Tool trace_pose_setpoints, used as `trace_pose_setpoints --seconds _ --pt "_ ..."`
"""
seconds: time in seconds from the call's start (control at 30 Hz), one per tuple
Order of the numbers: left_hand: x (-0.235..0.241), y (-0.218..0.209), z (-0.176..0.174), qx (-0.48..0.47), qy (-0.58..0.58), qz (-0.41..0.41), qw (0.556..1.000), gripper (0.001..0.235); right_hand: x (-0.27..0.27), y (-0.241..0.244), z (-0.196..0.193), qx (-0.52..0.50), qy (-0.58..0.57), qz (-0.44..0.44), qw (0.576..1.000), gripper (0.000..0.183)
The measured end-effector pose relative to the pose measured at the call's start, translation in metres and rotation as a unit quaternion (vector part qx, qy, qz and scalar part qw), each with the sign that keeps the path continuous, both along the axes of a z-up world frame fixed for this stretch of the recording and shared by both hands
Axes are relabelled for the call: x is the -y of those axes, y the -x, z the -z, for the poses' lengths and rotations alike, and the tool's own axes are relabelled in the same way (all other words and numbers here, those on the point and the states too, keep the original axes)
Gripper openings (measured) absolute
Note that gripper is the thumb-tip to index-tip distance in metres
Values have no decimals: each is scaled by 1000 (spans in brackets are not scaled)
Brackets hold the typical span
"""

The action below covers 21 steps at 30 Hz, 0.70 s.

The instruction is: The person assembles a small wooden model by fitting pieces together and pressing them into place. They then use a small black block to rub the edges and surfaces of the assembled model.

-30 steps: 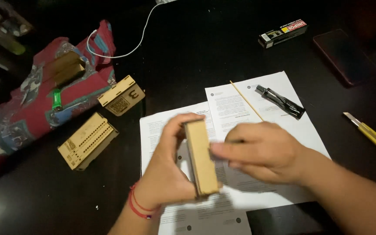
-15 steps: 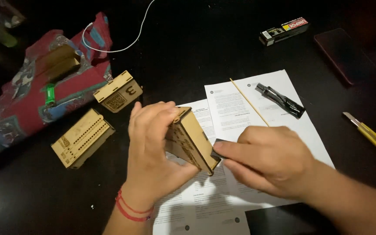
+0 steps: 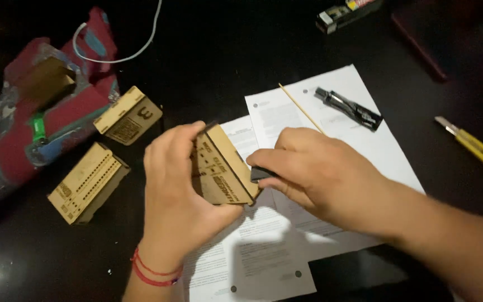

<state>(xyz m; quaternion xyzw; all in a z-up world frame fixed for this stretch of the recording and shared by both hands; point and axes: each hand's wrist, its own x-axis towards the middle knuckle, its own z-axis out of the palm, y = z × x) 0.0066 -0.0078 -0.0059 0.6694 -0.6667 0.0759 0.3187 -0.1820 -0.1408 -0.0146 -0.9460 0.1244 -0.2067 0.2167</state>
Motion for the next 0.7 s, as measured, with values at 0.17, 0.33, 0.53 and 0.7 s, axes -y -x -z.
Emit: trace_pose_setpoints --seconds 0.17,0.33,0.53,0.7 --pt "2 12 2 -14 -20 -1 1000 92 10 1 10 -62 -18 24 998 33" --pt "4 13 2 -18 -45 -27 998 95 8 0 6 -91 -57 30 994 22" --pt "5 19 2 -28 -55 -32 998 94 3 -3 9 -75 42 96 992 18" --pt "7 25 5 -72 -79 -21 994 100 7 -5 10 -1 54 118 991 20"
